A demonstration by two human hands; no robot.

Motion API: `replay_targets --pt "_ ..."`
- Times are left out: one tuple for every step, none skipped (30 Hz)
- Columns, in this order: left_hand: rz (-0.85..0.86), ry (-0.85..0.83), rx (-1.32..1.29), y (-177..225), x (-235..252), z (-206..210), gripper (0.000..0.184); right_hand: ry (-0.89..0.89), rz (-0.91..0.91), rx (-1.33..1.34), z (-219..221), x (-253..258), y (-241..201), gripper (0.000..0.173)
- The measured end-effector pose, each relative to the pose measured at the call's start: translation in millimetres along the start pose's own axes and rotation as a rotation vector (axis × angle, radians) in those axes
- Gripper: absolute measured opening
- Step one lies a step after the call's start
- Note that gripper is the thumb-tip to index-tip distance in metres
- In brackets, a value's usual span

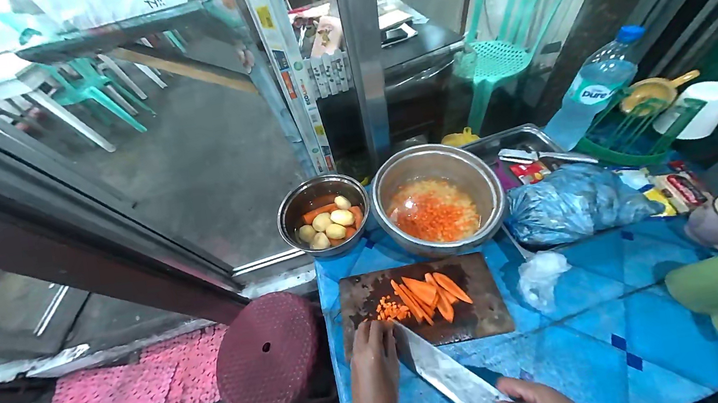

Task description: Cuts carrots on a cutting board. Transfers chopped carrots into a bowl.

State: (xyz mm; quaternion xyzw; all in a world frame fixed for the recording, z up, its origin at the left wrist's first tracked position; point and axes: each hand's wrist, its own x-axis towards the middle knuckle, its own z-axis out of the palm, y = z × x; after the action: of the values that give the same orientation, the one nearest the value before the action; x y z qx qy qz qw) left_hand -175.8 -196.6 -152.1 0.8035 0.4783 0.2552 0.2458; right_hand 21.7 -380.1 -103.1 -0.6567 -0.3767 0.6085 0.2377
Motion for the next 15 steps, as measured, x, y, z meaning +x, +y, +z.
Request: replay_targets --pt "-0.025 -0.036 0.025 1 11 -1 0.014 0.046 0.033 -0.064 -1 -2 -6 0.034" --pt "-0.057 -0.087 0.054 0 22 -2 0.017 0.086 0.067 -0.143 -3 -4 -10 0.035" --pt "-0.074 -0.136 0.078 -1 33 -3 0.021 0.118 0.096 -0.222 -4 -5 -13 0.036" --pt "-0.074 -0.187 0.091 -2 42 -3 0.025 0.141 0.117 -0.284 -6 -6 -15 0.036" --pt "-0.039 -0.214 0.101 -5 50 0 0.028 0.153 0.127 -0.328 -7 -6 -17 0.036" --pt "0.024 -0.212 0.107 -10 56 5 0.032 0.158 0.132 -0.358 -8 -6 -19 0.036" --pt "0.064 -0.236 0.12 -11 61 8 0.036 0.158 0.146 -0.385 -9 -5 -22 0.036" --pt "0.074 -0.281 0.141 -10 65 10 0.038 0.157 0.169 -0.411 -9 -5 -28 0.036" --pt "0.06 -0.331 0.165 -8 69 11 0.04 0.159 0.193 -0.437 -10 -5 -35 0.036" --pt "0.04 -0.379 0.185 -5 73 10 0.041 0.169 0.213 -0.461 -10 -4 -41 0.036" --pt "0.035 -0.417 0.199 -4 75 10 0.041 0.179 0.233 -0.479 -11 -3 -46 0.036" --pt "0.048 -0.447 0.198 -5 77 9 0.04 0.186 0.246 -0.496 -11 -2 -49 0.037" --pt "0.078 -0.458 0.182 -8 78 9 0.037 0.185 0.255 -0.503 -12 1 -51 0.037" --pt "0.108 -0.457 0.155 -12 77 8 0.035 0.18 0.256 -0.495 -14 4 -52 0.037" --pt "0.126 -0.447 0.113 -15 76 6 0.033 0.17 0.253 -0.473 -15 7 -51 0.037"
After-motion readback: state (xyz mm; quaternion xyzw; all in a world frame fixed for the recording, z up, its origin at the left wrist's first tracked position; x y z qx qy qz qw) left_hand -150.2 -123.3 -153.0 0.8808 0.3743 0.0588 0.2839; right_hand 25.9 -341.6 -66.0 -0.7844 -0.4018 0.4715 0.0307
